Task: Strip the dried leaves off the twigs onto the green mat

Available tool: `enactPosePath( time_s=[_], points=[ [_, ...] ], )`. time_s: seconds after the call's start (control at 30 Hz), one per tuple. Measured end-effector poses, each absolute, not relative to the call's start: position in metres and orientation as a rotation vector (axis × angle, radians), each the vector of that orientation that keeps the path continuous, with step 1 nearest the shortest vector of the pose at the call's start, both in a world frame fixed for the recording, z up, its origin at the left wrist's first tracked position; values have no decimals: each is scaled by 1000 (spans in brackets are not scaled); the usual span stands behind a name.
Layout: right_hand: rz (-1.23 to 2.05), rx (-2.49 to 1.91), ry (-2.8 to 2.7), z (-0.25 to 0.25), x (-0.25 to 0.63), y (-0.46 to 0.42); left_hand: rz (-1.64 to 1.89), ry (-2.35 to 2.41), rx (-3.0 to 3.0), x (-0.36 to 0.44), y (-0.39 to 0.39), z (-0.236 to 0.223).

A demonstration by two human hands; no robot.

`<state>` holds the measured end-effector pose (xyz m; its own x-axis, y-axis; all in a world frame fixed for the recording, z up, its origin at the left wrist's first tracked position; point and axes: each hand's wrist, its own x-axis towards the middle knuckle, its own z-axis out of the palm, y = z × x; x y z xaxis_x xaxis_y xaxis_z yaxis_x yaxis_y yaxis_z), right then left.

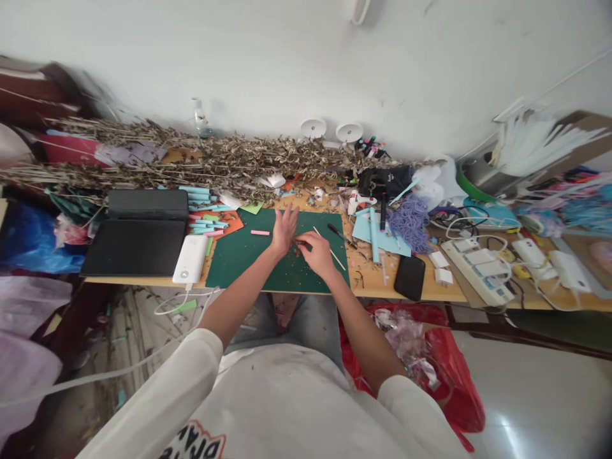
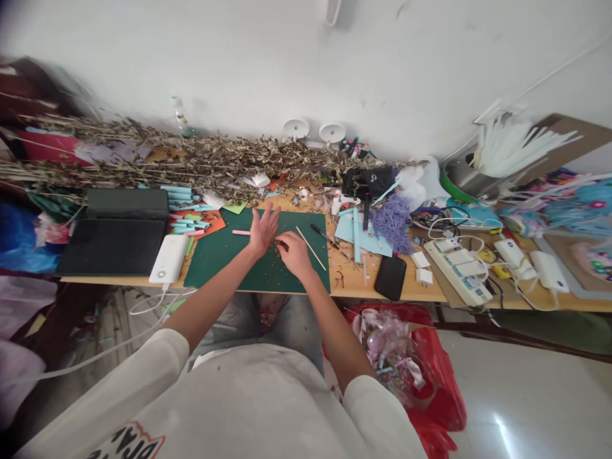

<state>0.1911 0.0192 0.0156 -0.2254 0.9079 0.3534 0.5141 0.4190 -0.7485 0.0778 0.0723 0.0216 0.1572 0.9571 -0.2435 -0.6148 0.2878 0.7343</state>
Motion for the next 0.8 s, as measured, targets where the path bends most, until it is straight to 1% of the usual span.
enactPosePath(
  time_s=[0.23, 0.37, 0.47, 0.57, 0.63, 0.7, 0.8],
  points=[
    [534, -1249, -1842, 9, 190, 26, 1268, 700, 738, 81, 75, 16],
    [506, -1382, -1864, -6, 201, 25, 1315, 791, 816, 72, 78, 22],
    [474, -1394, -1990, -10, 204, 24, 1271, 931, 949, 55, 73, 19],
    [481, -1366, -2085, -8, 209, 19, 1116, 1103, 1322, 31, 55, 13],
    [482, -1404, -2009, -7, 219, 8, 946, 1197, 1666, 14, 35, 10],
    [486, -1492, -1909, -9, 232, -9, 750, 1210, 1999, 0, 14, 7],
    [515, -1579, -1928, -16, 244, -34, 537, 1258, 2277, -6, -3, 2]
  ],
)
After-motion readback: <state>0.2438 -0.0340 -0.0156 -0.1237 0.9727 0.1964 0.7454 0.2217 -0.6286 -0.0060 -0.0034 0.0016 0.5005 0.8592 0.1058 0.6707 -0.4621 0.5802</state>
